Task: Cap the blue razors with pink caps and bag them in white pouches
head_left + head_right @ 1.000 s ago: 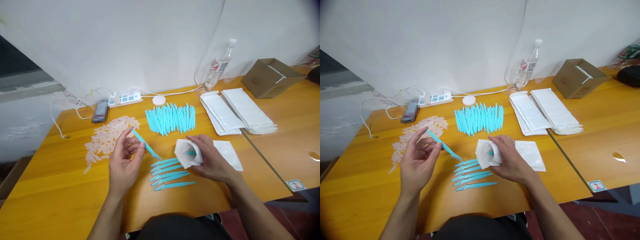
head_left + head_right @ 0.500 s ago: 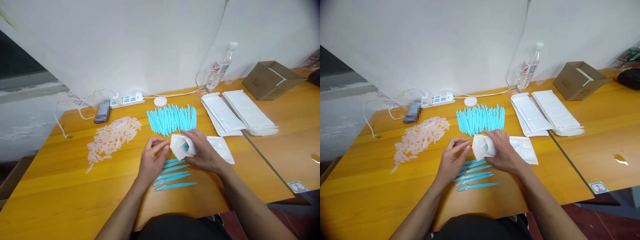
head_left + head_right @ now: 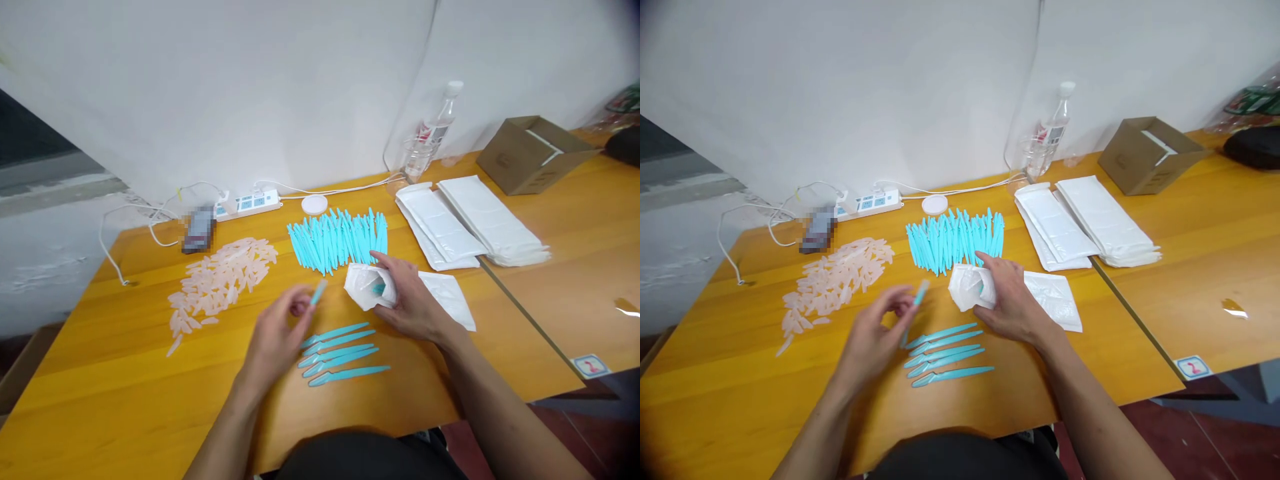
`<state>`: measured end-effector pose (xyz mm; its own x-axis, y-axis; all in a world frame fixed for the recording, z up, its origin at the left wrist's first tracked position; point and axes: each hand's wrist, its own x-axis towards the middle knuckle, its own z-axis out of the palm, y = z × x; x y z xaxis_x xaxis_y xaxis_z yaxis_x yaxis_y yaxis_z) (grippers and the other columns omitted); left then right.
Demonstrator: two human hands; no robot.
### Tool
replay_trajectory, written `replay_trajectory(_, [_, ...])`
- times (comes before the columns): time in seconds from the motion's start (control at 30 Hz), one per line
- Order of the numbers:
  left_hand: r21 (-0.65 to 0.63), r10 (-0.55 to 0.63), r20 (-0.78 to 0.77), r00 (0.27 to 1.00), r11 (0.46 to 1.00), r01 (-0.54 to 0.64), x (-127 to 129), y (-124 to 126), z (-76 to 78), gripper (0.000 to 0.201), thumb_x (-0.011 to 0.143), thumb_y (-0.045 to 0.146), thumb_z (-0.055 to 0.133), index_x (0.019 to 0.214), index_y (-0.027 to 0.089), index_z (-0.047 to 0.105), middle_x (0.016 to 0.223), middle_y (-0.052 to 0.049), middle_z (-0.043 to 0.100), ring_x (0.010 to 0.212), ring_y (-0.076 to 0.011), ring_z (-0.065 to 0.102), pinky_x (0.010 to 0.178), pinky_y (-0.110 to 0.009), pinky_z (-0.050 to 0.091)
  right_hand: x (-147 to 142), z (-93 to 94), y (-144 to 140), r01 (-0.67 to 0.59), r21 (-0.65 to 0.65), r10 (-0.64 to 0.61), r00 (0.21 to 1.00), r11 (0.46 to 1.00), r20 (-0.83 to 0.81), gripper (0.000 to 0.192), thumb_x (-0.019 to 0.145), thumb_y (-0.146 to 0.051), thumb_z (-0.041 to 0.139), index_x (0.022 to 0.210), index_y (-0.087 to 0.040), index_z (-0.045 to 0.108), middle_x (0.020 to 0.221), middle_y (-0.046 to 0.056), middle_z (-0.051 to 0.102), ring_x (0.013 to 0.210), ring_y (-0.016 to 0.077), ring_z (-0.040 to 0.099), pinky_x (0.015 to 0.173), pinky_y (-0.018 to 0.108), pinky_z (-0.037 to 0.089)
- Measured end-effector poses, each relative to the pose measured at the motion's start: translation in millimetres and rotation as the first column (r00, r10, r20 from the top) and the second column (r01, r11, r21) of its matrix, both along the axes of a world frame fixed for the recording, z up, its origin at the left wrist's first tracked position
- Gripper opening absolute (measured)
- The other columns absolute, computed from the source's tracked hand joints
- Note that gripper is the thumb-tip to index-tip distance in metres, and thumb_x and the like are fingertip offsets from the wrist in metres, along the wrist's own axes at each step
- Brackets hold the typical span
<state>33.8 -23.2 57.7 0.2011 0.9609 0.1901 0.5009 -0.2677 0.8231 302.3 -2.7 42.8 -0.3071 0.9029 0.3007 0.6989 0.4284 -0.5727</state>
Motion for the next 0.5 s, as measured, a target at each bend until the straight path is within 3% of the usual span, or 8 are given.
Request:
replay_trajectory(0.1, [-0.015, 0.276, 0.304, 0.912, 0.958, -0.285, -13.8, -6.5, 18.5, 0.049, 0.090, 0.029, 0.071, 0.136, 0.025, 0.053, 0.103, -0.003, 0.069, 0.085, -0.0149, 0.071, 0.085, -0.032, 0.058, -6.0, -1.9, -2.6, -0.058, -0.026, 0.059, 0.998, 0.998, 0.014, 0.087, 0.073, -0.022, 0.065, 0.152, -0.023, 0.028, 0.135, 0.015, 0.056, 0.124, 0.0365, 0.052, 0.107, 0.056, 0.034])
replay_trajectory(0.17, [-0.039, 0.351, 0.391, 0.851, 0.930, -0.366, -15.7, -9.2, 25.2, 0.045, 0.090, 0.033, 0.071, 0.132, 0.023, 0.057, 0.100, -0.003, 0.071, 0.079, -0.0148, 0.072, 0.082, -0.031, 0.059, -11.8, -1.6, -4.2, -0.096, -0.046, 0.097, 0.995, 0.994, 0.025, 0.088, 0.074, -0.022, 0.066, 0.152, -0.023, 0.026, 0.134, 0.015, 0.056, 0.124, 0.0359, 0.052, 0.107, 0.056, 0.033])
replay_trajectory(0.23, [-0.060, 0.361, 0.364, 0.859, 0.929, -0.365, -12.2, -9.9, 25.0, 0.038, 0.092, 0.038, 0.068, 0.125, 0.019, 0.063, 0.092, -0.003, 0.072, 0.075, -0.0152, 0.072, 0.077, -0.030, 0.059, -17.3, 0.0, -5.5, -0.113, -0.060, 0.115, 0.993, 0.992, 0.032, 0.088, 0.075, -0.021, 0.065, 0.153, -0.023, 0.025, 0.132, 0.015, 0.057, 0.123, 0.0356, 0.052, 0.106, 0.056, 0.033])
replay_trajectory(0.37, [0.001, 0.262, 0.092, 0.961, 0.965, -0.263, 12.9, -7.5, 15.0, 0.030, 0.096, 0.038, 0.063, 0.119, 0.020, 0.069, 0.091, -0.004, 0.075, 0.081, -0.0168, 0.068, 0.076, -0.029, 0.054, -24.8, 2.8, -6.3, -0.115, -0.046, 0.117, 0.993, 0.992, 0.033, 0.092, 0.073, -0.020, 0.066, 0.154, -0.024, 0.023, 0.131, 0.015, 0.057, 0.121, 0.0364, 0.052, 0.104, 0.056, 0.034])
replay_trajectory(0.43, [0.066, 0.086, -0.037, 0.996, 0.994, -0.084, 30.5, -6.1, 12.3, 0.027, 0.100, 0.035, 0.055, 0.118, 0.023, 0.070, 0.104, -0.006, 0.075, 0.092, -0.0194, 0.066, 0.085, -0.033, 0.052, -26.5, 2.1, -6.3, -0.121, -0.024, 0.121, 0.992, 0.992, 0.028, 0.090, 0.075, -0.021, 0.066, 0.154, -0.024, 0.023, 0.131, 0.015, 0.057, 0.120, 0.0363, 0.053, 0.102, 0.056, 0.036])
replay_trajectory(0.5, [0.102, -0.149, -0.120, 0.981, 0.982, 0.162, 43.0, -5.5, 11.4, 0.028, 0.102, 0.032, 0.051, 0.121, 0.025, 0.070, 0.120, -0.007, 0.071, 0.107, -0.0228, 0.063, 0.095, -0.039, 0.050, -26.1, 0.5, -6.0, -0.116, 0.003, 0.116, 0.993, 0.993, 0.013, 0.086, 0.078, -0.024, 0.066, 0.153, -0.025, 0.023, 0.129, 0.015, 0.057, 0.118, 0.0361, 0.054, 0.101, 0.055, 0.037])
